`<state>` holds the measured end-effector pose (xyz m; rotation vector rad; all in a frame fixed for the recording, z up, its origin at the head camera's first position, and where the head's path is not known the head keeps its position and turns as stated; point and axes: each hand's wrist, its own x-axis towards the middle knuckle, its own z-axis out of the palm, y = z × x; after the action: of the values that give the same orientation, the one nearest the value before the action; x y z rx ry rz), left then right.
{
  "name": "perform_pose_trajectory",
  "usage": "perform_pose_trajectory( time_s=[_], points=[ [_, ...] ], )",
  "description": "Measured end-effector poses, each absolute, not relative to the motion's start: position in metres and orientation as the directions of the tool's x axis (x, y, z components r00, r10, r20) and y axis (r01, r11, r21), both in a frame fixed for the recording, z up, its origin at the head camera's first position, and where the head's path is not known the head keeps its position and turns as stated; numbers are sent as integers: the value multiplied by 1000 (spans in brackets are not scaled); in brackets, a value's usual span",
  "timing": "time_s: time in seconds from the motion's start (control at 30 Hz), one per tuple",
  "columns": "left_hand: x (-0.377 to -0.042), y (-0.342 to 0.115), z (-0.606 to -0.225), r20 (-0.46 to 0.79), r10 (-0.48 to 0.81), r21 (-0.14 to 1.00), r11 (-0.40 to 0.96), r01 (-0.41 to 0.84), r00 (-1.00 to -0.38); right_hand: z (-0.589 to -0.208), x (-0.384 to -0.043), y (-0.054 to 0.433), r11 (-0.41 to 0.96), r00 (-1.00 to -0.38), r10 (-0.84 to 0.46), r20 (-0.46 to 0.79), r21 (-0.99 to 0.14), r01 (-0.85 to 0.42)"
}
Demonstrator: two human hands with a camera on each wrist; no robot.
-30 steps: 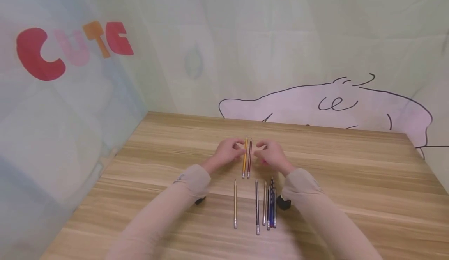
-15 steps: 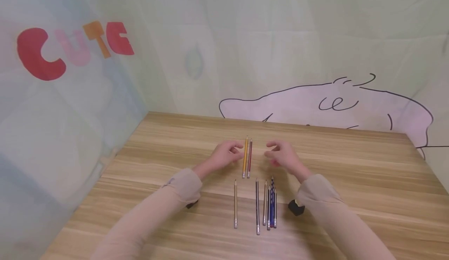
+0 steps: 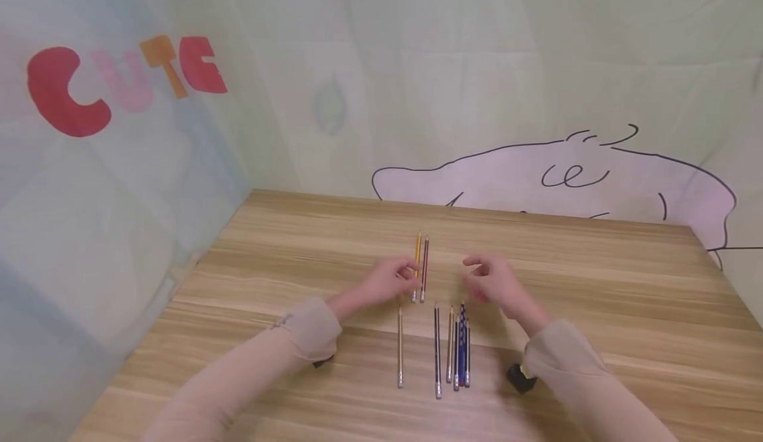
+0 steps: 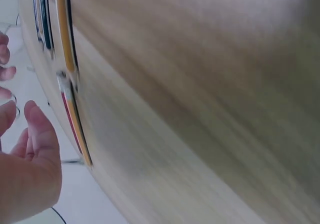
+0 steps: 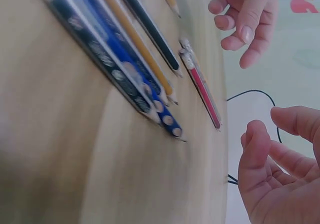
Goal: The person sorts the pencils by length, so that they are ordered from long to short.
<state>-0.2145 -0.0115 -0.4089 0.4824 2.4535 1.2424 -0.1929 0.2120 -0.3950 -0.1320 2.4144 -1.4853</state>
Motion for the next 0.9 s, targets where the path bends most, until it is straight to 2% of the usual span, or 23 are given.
perform_pose_trajectory(
  time_s=[0.33, 0.7, 0.9],
  points=[
    [-192, 4, -417, -189, 487, 802, 577, 152, -853, -406, -175, 210, 465, -946, -239, -220, -881, 88],
    [-172, 15, -423, -193, 471, 735, 651, 191, -861, -414, -157, 210, 446, -934, -265, -239, -889, 101],
    [-163, 18, -423, -201, 437, 724, 669, 168, -877, -418, -150, 209, 446, -928, -249, -276, -883, 142]
  ],
)
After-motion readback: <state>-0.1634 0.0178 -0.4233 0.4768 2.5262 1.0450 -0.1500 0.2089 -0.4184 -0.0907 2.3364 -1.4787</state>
